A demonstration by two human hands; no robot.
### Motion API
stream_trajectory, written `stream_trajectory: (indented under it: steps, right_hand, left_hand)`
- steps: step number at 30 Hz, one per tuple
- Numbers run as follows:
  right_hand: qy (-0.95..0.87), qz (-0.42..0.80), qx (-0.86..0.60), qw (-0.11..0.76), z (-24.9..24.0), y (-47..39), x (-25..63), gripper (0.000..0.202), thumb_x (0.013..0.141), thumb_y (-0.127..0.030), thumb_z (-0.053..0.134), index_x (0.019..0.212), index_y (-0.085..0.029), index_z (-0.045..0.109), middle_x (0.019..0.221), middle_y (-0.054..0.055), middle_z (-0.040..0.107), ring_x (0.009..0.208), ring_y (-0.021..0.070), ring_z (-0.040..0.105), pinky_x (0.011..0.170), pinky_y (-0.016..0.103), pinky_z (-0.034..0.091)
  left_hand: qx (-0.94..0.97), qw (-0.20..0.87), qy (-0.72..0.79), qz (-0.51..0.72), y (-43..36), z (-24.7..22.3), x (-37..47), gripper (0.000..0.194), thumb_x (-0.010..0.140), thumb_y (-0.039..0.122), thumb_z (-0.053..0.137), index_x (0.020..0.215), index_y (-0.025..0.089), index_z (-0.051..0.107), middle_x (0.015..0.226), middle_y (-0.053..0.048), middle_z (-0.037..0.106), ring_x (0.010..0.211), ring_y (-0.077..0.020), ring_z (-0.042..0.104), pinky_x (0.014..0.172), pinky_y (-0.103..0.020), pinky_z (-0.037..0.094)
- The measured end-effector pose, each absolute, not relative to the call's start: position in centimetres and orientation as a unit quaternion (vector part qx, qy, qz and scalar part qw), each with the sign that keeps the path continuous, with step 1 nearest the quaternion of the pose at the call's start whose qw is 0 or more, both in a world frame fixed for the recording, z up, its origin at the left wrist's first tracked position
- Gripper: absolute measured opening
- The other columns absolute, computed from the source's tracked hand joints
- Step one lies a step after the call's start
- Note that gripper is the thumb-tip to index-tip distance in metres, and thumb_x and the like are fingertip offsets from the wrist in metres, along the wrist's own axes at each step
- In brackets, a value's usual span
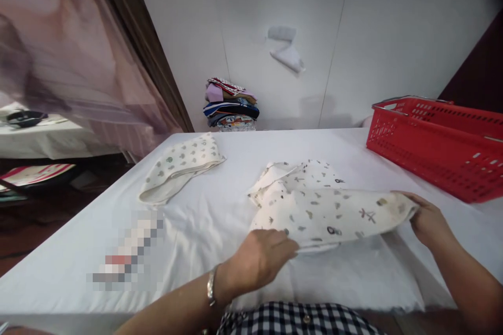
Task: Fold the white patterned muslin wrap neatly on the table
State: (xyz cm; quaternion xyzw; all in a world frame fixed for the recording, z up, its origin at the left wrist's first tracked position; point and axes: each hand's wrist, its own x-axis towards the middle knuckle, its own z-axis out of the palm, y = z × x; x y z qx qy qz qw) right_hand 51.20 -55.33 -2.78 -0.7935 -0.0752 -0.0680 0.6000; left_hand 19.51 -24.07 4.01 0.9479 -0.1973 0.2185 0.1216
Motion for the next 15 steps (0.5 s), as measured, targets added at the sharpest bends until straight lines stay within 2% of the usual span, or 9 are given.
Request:
stream_trajectory:
  steps: [3, 6, 8, 11, 13, 15]
  right_hand:
    - [-0.065, -0.043, -0.833, 0.548, -1.7, -55.3, 50.7, 0.027, 0.057, -0.035, 0.061, 0.079, -0.026, 0.073, 0.086, 0.011, 0.072, 0.081, 0.0285, 0.065, 0.078, 0.043, 0.050]
    - [-0.097, -0.077, -0.870, 0.478, 0.7, -53.3, 49.5, 0.036, 0.065, -0.039, 0.056, 0.094, -0.025, 0.072, 0.097, 0.009, 0.072, 0.089, 0.0270, 0.064, 0.084, 0.041, 0.048]
    - [-0.186, -0.062, -0.864, 0.463, 2.1, -51.0, 48.4, 0.036, 0.072, -0.040, 0.054, 0.100, -0.024, 0.071, 0.104, 0.007, 0.070, 0.095, 0.0249, 0.064, 0.088, 0.038, 0.048]
    - [-0.344, 0.021, -0.826, 0.447, 2.9, -46.2, 47.2, 0.032, 0.079, -0.042, 0.054, 0.100, -0.024, 0.071, 0.109, 0.005, 0.070, 0.104, 0.0238, 0.062, 0.089, 0.036, 0.049]
    - [-0.405, 0.064, -0.807, 0.425, 2.7, -42.7, 46.9, 0.034, 0.082, -0.041, 0.053, 0.106, -0.024, 0.070, 0.107, 0.005, 0.070, 0.101, 0.0231, 0.063, 0.086, 0.035, 0.050]
    - [-0.443, 0.080, -0.805, 0.386, 2.2, -39.2, 47.0, 0.037, 0.084, -0.037, 0.051, 0.114, -0.023, 0.068, 0.100, 0.004, 0.072, 0.091, 0.0205, 0.065, 0.082, 0.032, 0.050]
  left_hand:
    - [0.953, 0.121, -0.200, 0.196, -25.4, 3.9, 20.1, 0.025, 0.099, 0.021, 0.036, 0.101, 0.019, 0.060, 0.075, -0.002, 0.062, 0.064, -0.0125, 0.057, 0.053, -0.024, 0.045]
    - [0.962, 0.120, -0.138, 0.202, -25.9, 3.8, 21.3, 0.031, 0.100, 0.022, 0.031, 0.102, 0.018, 0.061, 0.079, -0.003, 0.063, 0.065, -0.0121, 0.059, 0.053, -0.022, 0.044]
    - [0.966, 0.141, -0.122, 0.180, -26.5, 3.5, 22.3, 0.030, 0.100, 0.028, 0.035, 0.104, 0.019, 0.063, 0.083, -0.004, 0.065, 0.069, -0.0129, 0.061, 0.055, -0.022, 0.045]
    - [0.951, 0.236, -0.154, 0.124, -26.8, 3.1, 24.0, 0.026, 0.097, 0.037, 0.045, 0.103, 0.022, 0.066, 0.087, -0.001, 0.069, 0.077, -0.0125, 0.064, 0.064, -0.021, 0.048]
    - [0.936, 0.302, -0.122, 0.131, -25.8, 3.0, 25.4, 0.026, 0.097, 0.037, 0.046, 0.098, 0.023, 0.068, 0.088, 0.001, 0.070, 0.081, -0.0118, 0.065, 0.070, -0.021, 0.049]
    - [0.929, 0.323, -0.010, 0.181, -23.4, 3.0, 27.1, 0.028, 0.097, 0.034, 0.043, 0.094, 0.022, 0.069, 0.089, -0.001, 0.071, 0.083, -0.0130, 0.065, 0.075, -0.023, 0.049]
